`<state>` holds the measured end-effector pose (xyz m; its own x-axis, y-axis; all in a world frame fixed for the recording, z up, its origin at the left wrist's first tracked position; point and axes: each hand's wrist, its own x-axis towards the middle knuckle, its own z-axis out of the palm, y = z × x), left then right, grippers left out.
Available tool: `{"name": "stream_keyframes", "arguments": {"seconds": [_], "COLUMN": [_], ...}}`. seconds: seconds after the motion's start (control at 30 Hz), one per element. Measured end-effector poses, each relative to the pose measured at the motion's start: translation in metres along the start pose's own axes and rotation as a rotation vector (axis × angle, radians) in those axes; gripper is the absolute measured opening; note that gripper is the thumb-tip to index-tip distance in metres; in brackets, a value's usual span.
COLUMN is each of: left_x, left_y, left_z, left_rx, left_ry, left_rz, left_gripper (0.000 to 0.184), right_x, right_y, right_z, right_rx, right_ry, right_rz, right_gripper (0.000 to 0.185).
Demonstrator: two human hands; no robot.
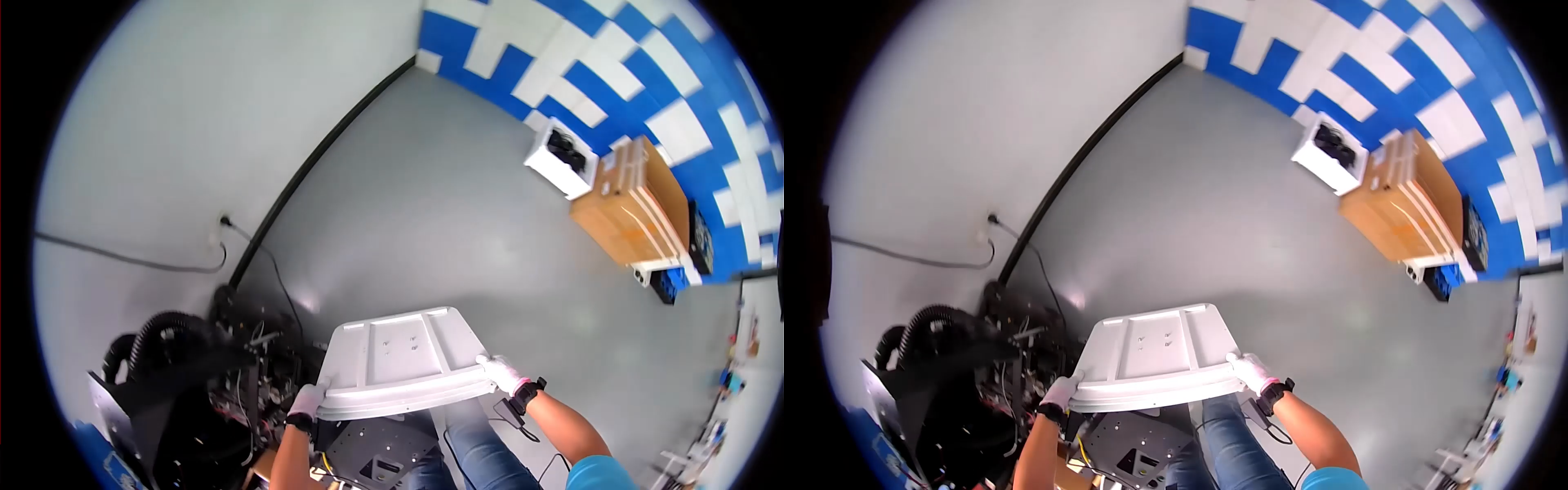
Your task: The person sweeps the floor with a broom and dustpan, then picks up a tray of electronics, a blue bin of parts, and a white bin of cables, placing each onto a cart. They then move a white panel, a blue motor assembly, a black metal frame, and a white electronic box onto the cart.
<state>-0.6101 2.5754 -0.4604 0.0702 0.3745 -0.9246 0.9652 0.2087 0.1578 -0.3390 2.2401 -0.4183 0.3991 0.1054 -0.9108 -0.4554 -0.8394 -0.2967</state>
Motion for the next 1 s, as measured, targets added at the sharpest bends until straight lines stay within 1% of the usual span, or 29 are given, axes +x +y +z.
{"name": "stream_keyframes", "arguments": {"seconds": [0.07,0.1,0.17,0.2,0.23,0.27,0.3,0.33,0.4,0.43,0.47,0.5,0.53,0.57,0.63,0.7,0.73,0.77,0.87,0.9,0.97,1.0], "left_x": [-0.032,-0.037,-0.058,-0.074,-0.054,-0.035,-0.078,-0.093,-0.078,-0.084,-0.09,-0.085,-0.079,-0.077,-0.076,-0.078,-0.08,-0.082,-0.081,-0.076,-0.107,-0.125], "left_y": [0.026,0.03,0.052,0.067,0.058,0.061,0.098,0.119,0.136,0.152,0.166,0.177,0.179,0.191,0.226,0.258,0.273,0.286,0.322,0.338,0.372,0.389], "left_z": [0.002,0.006,0.017,0.033,0.038,0.046,0.06,0.075,0.103,0.124,0.142,0.161,0.178,0.199,0.253,0.302,0.323,0.342,0.387,0.401,0.426,0.44], "left_rx": [0.124,0.096,0.12,0.134,0.157,0.178,0.228,0.336,0.606,0.629,0.653,0.766,0.684,0.666,0.733,0.805,0.844,0.883,1.016,1.038,1.029,1.008], "left_ry": [0.021,0.005,-0.036,-0.039,-0.061,-0.078,-0.078,-0.085,-0.046,-0.088,-0.145,-0.129,-0.137,-0.136,-0.138,-0.143,-0.145,-0.149,-0.167,-0.166,-0.183,-0.197], "left_rz": [0.043,0.061,0.062,0.059,0.058,0.055,0.053,0.063,0.054,0.019,-0.019,-0.06,-0.043,-0.029,0.017,0.072,0.101,0.137,0.262,0.299,0.302,0.294], "left_gripper": [0.051,0.05,0.048,0.047,0.047,0.047,0.049,0.054,0.049,0.056,0.064,0.064,0.064,0.064,0.064,0.064,0.064,0.064,0.064,0.064,0.063,0.062], "right_x": [-0.022,-0.028,-0.032,-0.03,-0.032,-0.027,-0.015,-0.005,-0.011,-0.006,0.007,0.026,0.033,0.027,0.019,0.016,0.008,0.02,0.003,0.022,0.003,-0.003], "right_y": [0.017,0.026,0.048,0.065,0.073,0.083,0.099,0.114,0.125,0.141,0.163,0.19,0.212,0.225,0.231,0.253,0.26,0.288,0.287,0.29,0.296,0.299], "right_z": [-0.016,-0.028,-0.051,-0.071,-0.078,-0.092,-0.098,-0.107,-0.147,-0.169,-0.181,-0.184,-0.187,-0.199,-0.244,-0.279,-0.292,-0.297,-0.352,-0.352,-0.384,-0.398], "right_rx": [0.037,0.046,0.173,0.239,0.3,0.353,0.403,0.452,0.37,0.381,0.398,0.427,0.47,0.496,0.519,0.323,0.489,0.456,0.602,0.642,0.664,0.646], "right_ry": [0.03,-0.013,-0.102,-0.159,-0.145,-0.195,-0.202,-0.212,-0.266,-0.338,-0.299,-0.263,-0.23,-0.257,-0.287,-0.07,-0.075,-0.105,0.028,0.067,0.116,0.141], "right_rz": [-0.006,0.003,0.035,0.032,0.065,0.163,0.188,0.215,0.171,0.065,0.02,-0.019,-0.047,-0.007,0.036,-0.28,-0.028,-0.053,0.224,0.208,0.208,0.172], "right_gripper": [0.043,0.046,0.046,0.047,0.042,0.039,0.037,0.034,0.029,0.026,0.025,0.024,0.022,0.025,0.032,0.032,0.031,0.03,0.034,0.034,0.035,0.036]}}
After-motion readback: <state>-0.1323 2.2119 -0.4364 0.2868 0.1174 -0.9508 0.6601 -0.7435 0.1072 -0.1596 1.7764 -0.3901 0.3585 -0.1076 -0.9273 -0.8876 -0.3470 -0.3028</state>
